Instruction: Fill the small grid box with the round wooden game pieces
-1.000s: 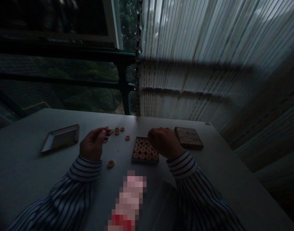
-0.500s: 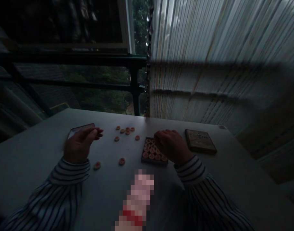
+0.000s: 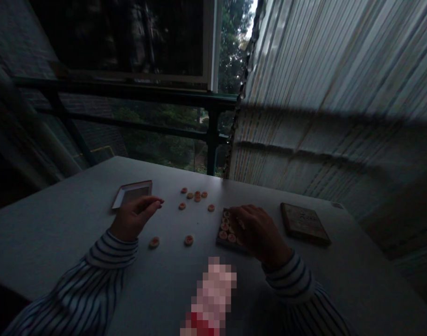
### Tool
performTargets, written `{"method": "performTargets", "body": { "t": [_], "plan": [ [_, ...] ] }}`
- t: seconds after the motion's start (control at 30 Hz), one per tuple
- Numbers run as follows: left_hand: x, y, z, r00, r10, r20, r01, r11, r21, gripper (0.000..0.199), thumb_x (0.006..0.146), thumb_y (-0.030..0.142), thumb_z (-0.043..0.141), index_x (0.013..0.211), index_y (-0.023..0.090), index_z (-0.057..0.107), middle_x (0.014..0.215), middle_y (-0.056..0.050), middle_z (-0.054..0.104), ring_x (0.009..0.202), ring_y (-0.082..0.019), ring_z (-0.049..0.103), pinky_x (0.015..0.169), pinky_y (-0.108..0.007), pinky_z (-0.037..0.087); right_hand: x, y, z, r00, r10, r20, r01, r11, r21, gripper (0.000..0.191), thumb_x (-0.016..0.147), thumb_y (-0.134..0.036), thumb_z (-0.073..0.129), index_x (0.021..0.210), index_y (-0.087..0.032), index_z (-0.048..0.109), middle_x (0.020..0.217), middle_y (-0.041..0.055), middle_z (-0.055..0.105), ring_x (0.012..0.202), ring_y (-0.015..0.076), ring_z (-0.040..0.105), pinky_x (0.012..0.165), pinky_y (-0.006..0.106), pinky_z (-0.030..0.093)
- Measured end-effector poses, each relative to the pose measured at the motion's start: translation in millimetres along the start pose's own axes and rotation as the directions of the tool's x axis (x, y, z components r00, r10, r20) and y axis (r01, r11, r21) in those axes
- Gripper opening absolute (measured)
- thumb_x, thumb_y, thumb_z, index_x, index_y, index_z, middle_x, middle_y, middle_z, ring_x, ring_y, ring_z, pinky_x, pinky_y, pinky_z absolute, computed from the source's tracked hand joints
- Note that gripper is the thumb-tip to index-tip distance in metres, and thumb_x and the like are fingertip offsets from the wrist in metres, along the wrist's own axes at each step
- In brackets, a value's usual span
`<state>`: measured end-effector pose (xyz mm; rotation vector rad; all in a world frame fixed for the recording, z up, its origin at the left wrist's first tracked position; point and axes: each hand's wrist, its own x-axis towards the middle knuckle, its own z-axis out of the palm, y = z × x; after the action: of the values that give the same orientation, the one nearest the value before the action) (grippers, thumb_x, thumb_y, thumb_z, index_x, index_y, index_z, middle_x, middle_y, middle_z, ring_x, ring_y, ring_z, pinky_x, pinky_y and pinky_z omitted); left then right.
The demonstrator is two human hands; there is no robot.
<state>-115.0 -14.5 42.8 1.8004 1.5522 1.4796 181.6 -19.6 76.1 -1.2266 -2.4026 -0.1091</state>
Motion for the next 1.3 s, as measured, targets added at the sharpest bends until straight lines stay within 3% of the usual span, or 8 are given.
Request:
{"method": "performTargets", "body": {
  "t": [0.13, 0.27, 0.4, 0.73, 1.03, 1.3],
  "plan": [
    [-16, -16, -6.5, 0.990, 0.081, 0.118, -0.095, 0.988, 0.119, 0.021, 0.075, 0.034, 0.052, 0.083, 0.017, 0.062, 0.080, -0.005, 0.066, 0.073, -0.016, 0.062, 0.069, -0.030, 0.051, 4, -13, 7, 0.999, -0.021, 0.044, 0.019, 0.998, 0.053, 0.020, 0.083, -0.021, 0.042, 0.097, -0.017, 0.057, 0.087, 0.0082, 0.062, 0.079, 0.0162, 0.055, 0.069, 0.028, 0.042],
    [-26, -34, -12.7, 0.938, 0.237, 0.255, -0.287, 0.941, 0.180, 0.023, 0.072, 0.031, 0.055, 0.090, 0.017, 0.059, 0.088, -0.007, 0.065, 0.081, -0.017, 0.061, 0.074, -0.031, 0.050, 11, -29, 16, 0.996, -0.054, 0.073, 0.050, 0.997, 0.062, 0.022, 0.082, -0.019, 0.042, 0.098, -0.017, 0.057, 0.088, 0.0078, 0.062, 0.080, 0.0161, 0.055, 0.069, 0.029, 0.041],
    [-32, -55, -12.2, 0.889, 0.367, 0.275, -0.423, 0.887, 0.183, 0.029, 0.067, 0.030, 0.060, 0.094, 0.017, 0.058, 0.094, -0.009, 0.064, 0.089, -0.019, 0.060, 0.079, -0.033, 0.048, 19, -43, 22, 0.986, -0.123, 0.115, 0.116, 0.991, 0.063, 0.021, 0.082, -0.020, 0.042, 0.097, -0.018, 0.057, 0.086, 0.0068, 0.062, 0.079, 0.0154, 0.055, 0.069, 0.028, 0.040],
    [-49, -76, -2.9, 0.892, 0.378, 0.248, -0.429, 0.881, 0.201, 0.034, 0.065, 0.030, 0.058, 0.096, 0.018, 0.057, 0.098, -0.010, 0.062, 0.092, -0.021, 0.057, 0.082, -0.038, 0.045, 35, -79, 40, 0.913, -0.216, 0.347, 0.215, 0.976, 0.041, 0.023, 0.085, -0.027, 0.040, 0.095, -0.020, 0.059, 0.085, 0.0060, 0.062, 0.081, 0.0156, 0.054, 0.069, 0.028, 0.037],
    [-58, -84, -3.4, 0.912, 0.341, 0.227, -0.389, 0.895, 0.219, 0.035, 0.062, 0.035, 0.060, 0.092, 0.019, 0.059, 0.098, -0.011, 0.062, 0.093, -0.023, 0.056, 0.084, -0.041, 0.044, 31, -87, 81, 0.943, -0.224, 0.244, 0.207, 0.974, 0.096, 0.023, 0.084, -0.023, 0.042, 0.103, -0.020, 0.054, 0.096, 0.0065, 0.060, 0.091, 0.0158, 0.051, 0.077, 0.030, 0.034],
    [-58, -90, -2.5, 0.910, 0.337, 0.243, -0.395, 0.881, 0.261, 0.034, 0.061, 0.035, 0.060, 0.090, 0.018, 0.062, 0.097, -0.012, 0.063, 0.093, -0.024, 0.056, 0.083, -0.041, 0.046, 27, -84, 98, 0.913, -0.256, 0.317, 0.226, 0.966, 0.129, 0.023, 0.085, -0.023, 0.042, 0.105, -0.023, 0.052, 0.103, 0.0048, 0.059, 0.093, 0.0166, 0.050, 0.077, 0.031, 0.034]
  ]
}}
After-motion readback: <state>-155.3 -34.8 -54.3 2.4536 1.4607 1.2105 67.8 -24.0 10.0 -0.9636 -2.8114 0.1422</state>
